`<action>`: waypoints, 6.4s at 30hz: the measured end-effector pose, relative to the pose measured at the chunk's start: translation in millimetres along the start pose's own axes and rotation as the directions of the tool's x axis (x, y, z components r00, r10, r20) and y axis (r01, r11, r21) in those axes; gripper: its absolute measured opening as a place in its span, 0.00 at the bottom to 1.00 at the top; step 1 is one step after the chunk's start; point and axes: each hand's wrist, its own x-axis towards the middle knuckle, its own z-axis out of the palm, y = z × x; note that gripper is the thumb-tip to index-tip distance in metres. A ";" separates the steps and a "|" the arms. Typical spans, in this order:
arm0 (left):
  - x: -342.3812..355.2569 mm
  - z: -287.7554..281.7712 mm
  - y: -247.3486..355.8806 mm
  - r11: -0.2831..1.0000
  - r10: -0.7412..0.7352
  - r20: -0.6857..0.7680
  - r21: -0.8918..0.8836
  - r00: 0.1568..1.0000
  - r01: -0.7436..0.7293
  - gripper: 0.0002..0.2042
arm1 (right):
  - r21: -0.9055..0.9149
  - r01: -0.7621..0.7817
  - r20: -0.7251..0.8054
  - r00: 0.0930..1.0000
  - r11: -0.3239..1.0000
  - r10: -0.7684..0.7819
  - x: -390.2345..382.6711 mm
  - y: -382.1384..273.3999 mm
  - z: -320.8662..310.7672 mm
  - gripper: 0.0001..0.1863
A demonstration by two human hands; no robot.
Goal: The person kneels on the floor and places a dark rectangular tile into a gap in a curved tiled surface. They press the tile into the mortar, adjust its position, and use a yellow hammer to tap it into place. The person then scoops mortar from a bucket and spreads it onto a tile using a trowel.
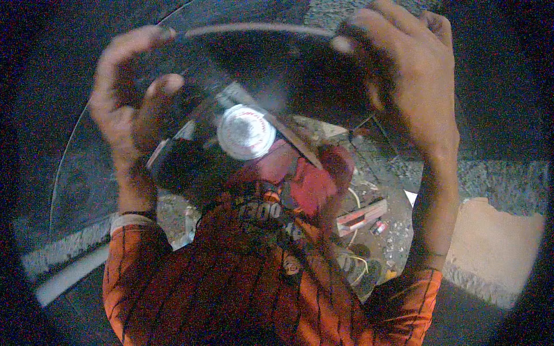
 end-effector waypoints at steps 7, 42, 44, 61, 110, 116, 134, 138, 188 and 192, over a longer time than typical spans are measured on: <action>-1.1 -67.5 93.9 0.874 -0.459 0.757 0.478 0.464 0.084 0.23 | 0.422 0.286 -0.238 0.951 0.860 -0.199 11.7 -101.6 -5.5 0.08; -259.6 -108.9 -63.8 0.325 -0.932 0.305 0.943 0.197 0.077 0.14 | 0.749 -0.503 0.276 0.829 0.432 0.487 -180.6 -177.0 157.5 0.09; -243.0 -97.1 -58.6 0.275 -0.947 0.268 0.961 0.177 0.018 0.15 | 0.720 -0.567 0.322 0.784 0.401 0.530 -193.9 -178.6 164.3 0.09; -232.6 -94.3 -80.4 0.351 -0.936 0.347 0.930 -0.055 -0.110 0.16 | 0.610 -0.789 0.319 0.165 -0.069 0.933 -337.9 -159.4 101.3 0.08; -156.0 103.9 -47.3 0.779 -0.558 0.809 0.434 0.185 0.451 0.09 | -0.194 -0.859 0.238 -0.509 -0.473 0.827 -578.4 -186.1 341.1 0.15; -173.1 61.5 -52.5 0.738 -0.657 0.714 0.545 0.241 0.399 0.11 | -0.197 -0.802 0.387 -0.592 -0.564 0.707 -594.5 -209.0 368.8 0.14; -156.7 217.0 30.2 0.549 -0.370 0.915 0.074 0.162 0.833 0.09 | 0.717 -0.608 0.319 -0.149 -0.341 0.936 -290.9 -142.1 81.7 0.05; -147.6 223.7 68.1 0.720 -0.252 0.966 0.144 0.062 0.679 0.09 | 0.819 -0.510 0.279 -0.045 -0.262 0.959 -263.1 -200.1 117.3 0.06; -149.3 318.9 -77.9 0.849 -0.263 0.951 0.308 -0.163 0.429 0.12 | -0.049 -0.299 0.444 -0.861 -0.953 0.247 -390.2 -621.4 207.7 0.11; -146.8 315.8 -91.0 0.554 -0.521 0.852 0.391 -0.060 0.735 0.12 | 0.055 -0.294 0.469 -0.836 -0.954 0.284 -445.0 -584.7 198.8 0.11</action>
